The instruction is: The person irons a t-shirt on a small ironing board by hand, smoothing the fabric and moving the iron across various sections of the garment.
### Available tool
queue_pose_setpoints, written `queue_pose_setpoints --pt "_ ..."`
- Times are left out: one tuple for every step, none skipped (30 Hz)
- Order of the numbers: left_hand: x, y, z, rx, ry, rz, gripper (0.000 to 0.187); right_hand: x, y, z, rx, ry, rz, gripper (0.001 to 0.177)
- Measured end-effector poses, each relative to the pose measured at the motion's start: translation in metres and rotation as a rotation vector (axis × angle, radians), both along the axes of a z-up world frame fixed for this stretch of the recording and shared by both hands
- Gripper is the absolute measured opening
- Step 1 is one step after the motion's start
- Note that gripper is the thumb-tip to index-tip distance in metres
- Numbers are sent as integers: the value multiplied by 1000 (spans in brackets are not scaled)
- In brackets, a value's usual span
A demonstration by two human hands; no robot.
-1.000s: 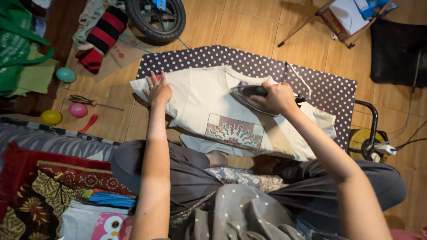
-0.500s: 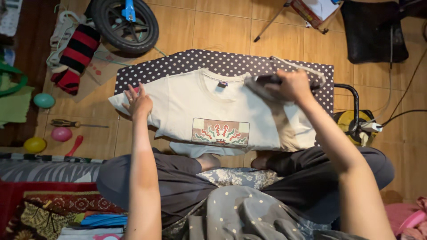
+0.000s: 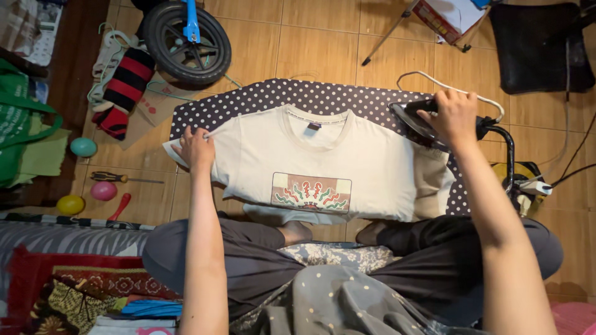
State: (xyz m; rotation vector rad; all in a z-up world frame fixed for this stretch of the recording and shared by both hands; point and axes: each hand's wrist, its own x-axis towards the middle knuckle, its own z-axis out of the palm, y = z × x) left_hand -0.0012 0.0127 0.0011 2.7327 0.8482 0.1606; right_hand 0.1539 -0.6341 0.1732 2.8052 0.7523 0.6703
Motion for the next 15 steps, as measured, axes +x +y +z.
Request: queue_pose_setpoints --pt "0 0 3 6 -12 -3 24 -12 13 -2 53 -39 18 41" --pt "-2 -3 5 9 -25 1 24 -24 28 -7 104 -79 42 38" --pt "-4 -6 7 12 -38 4 24 -34 34 -11 155 -118 67 37" --pt "-6 -7 10 32 -38 3 24 -45 46 -23 132 65 53 29" --pt "-7 -10 14 52 -37 1 25 -55 56 -36 106 247 38 22" --pt "-8 -12 18 75 -37 -5 25 -67 62 -49 94 326 19 34" --pt "-10 -14 21 40 -60 47 38 -80 68 -63 82 404 0 46" --pt "-10 -16 22 2 -88 100 51 -88 63 -72 92 386 -19 50" --pt "-11 -17 21 -37 -115 152 64 -96 60 -82 102 368 -38 54" --pt "-10 -17 19 0 -134 123 59 -100 58 -91 114 348 -58 58" --pt "-8 -19 13 37 -153 94 55 -101 49 -97 138 353 -67 52" --pt "-7 -19 8 74 -167 57 51 -106 36 -102 164 362 -85 47" --pt "-8 -18 2 30 -136 47 39 -111 26 -109 190 370 -104 42" --pt "-8 -21 -3 -20 -106 38 28 -114 17 -116 183 374 -103 34" --pt "-9 -24 -7 -68 -76 28 19 -118 7 -123 176 378 -102 27"
